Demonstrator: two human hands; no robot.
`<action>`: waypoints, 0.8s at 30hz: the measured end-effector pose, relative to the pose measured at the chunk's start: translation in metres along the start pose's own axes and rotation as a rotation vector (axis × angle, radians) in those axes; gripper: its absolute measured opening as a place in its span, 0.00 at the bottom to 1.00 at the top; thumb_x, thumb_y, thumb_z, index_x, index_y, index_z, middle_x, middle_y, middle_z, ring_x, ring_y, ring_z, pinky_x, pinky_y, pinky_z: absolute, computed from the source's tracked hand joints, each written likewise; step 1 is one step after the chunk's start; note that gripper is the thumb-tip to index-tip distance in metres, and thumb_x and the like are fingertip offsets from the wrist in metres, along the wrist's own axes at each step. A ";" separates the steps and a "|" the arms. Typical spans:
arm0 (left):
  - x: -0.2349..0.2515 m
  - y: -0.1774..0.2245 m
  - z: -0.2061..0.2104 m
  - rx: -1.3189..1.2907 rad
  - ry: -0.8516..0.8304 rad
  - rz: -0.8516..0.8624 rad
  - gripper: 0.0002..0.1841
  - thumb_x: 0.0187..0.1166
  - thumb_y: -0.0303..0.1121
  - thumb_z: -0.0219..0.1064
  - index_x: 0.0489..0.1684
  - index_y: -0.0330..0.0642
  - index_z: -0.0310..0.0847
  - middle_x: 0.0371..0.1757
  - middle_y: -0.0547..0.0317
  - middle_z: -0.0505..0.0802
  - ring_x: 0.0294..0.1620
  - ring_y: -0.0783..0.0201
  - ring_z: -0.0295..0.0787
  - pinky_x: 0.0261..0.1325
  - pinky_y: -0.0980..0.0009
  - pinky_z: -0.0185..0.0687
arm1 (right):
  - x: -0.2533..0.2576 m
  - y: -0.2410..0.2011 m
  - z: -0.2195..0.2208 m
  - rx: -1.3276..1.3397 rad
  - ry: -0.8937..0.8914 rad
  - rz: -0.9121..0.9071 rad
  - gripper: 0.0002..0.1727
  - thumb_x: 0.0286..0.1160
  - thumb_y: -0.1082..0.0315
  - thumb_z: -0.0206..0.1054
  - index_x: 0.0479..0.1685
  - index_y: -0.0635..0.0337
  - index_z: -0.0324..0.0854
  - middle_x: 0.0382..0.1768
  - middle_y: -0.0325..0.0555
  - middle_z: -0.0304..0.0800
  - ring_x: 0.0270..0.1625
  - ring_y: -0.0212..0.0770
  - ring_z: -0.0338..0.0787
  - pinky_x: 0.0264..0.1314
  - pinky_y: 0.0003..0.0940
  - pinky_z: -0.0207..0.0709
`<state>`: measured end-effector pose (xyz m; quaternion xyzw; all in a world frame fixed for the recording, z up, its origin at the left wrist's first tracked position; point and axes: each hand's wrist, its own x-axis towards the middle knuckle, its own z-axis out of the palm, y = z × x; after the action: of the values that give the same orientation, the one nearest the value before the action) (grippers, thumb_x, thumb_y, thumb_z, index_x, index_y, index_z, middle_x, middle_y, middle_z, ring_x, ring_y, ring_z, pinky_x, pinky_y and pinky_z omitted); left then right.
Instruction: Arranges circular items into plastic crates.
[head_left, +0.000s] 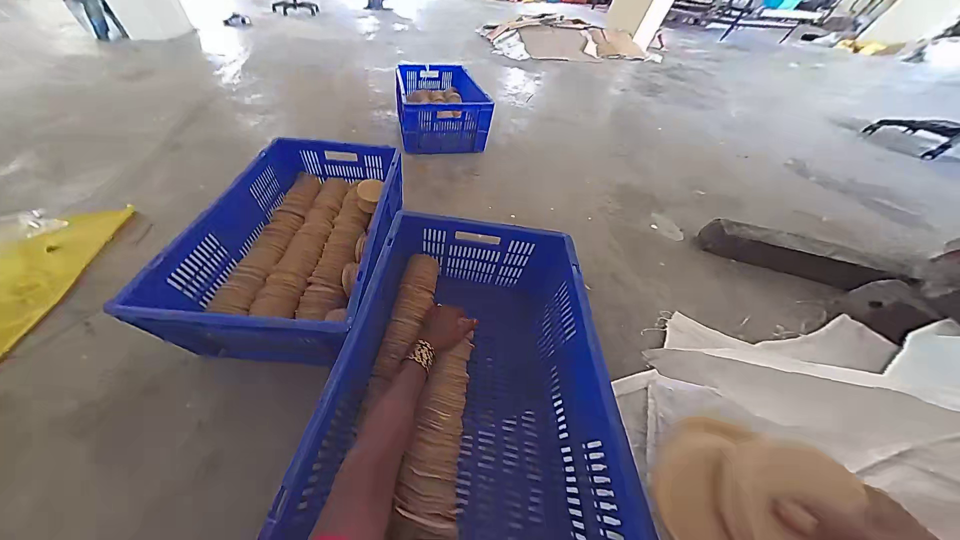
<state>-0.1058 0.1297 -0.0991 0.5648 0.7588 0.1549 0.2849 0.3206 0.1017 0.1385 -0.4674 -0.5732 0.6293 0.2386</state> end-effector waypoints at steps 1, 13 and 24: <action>-0.002 0.001 0.000 -0.030 0.002 -0.006 0.35 0.88 0.61 0.51 0.67 0.36 0.84 0.69 0.37 0.87 0.78 0.41 0.77 0.84 0.41 0.62 | 0.023 -0.009 0.019 -0.028 0.012 -0.032 0.20 0.48 0.66 0.83 0.45 0.47 0.85 0.36 0.32 0.97 0.39 0.31 0.96 0.42 0.31 0.92; -0.002 -0.006 0.012 -0.276 0.371 -0.031 0.46 0.85 0.51 0.60 0.95 0.32 0.37 0.90 0.31 0.61 0.89 0.41 0.62 0.89 0.49 0.59 | 0.337 0.043 0.225 -1.180 -0.145 -0.245 0.30 0.67 0.66 0.78 0.73 0.57 0.81 0.66 0.65 0.87 0.71 0.66 0.85 0.74 0.68 0.73; 0.012 -0.016 0.026 -0.342 0.621 0.092 0.30 0.91 0.51 0.48 0.81 0.39 0.73 0.73 0.44 0.86 0.79 0.44 0.76 0.85 0.40 0.59 | 0.349 0.122 0.243 -0.056 -0.247 -0.092 0.32 0.95 0.49 0.35 0.79 0.61 0.71 0.62 0.52 0.91 0.60 0.40 0.90 0.65 0.40 0.81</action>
<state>-0.1043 0.1335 -0.1318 0.4685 0.7461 0.4567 0.1239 -0.0169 0.2443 -0.1090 -0.3660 -0.6364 0.6542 0.1814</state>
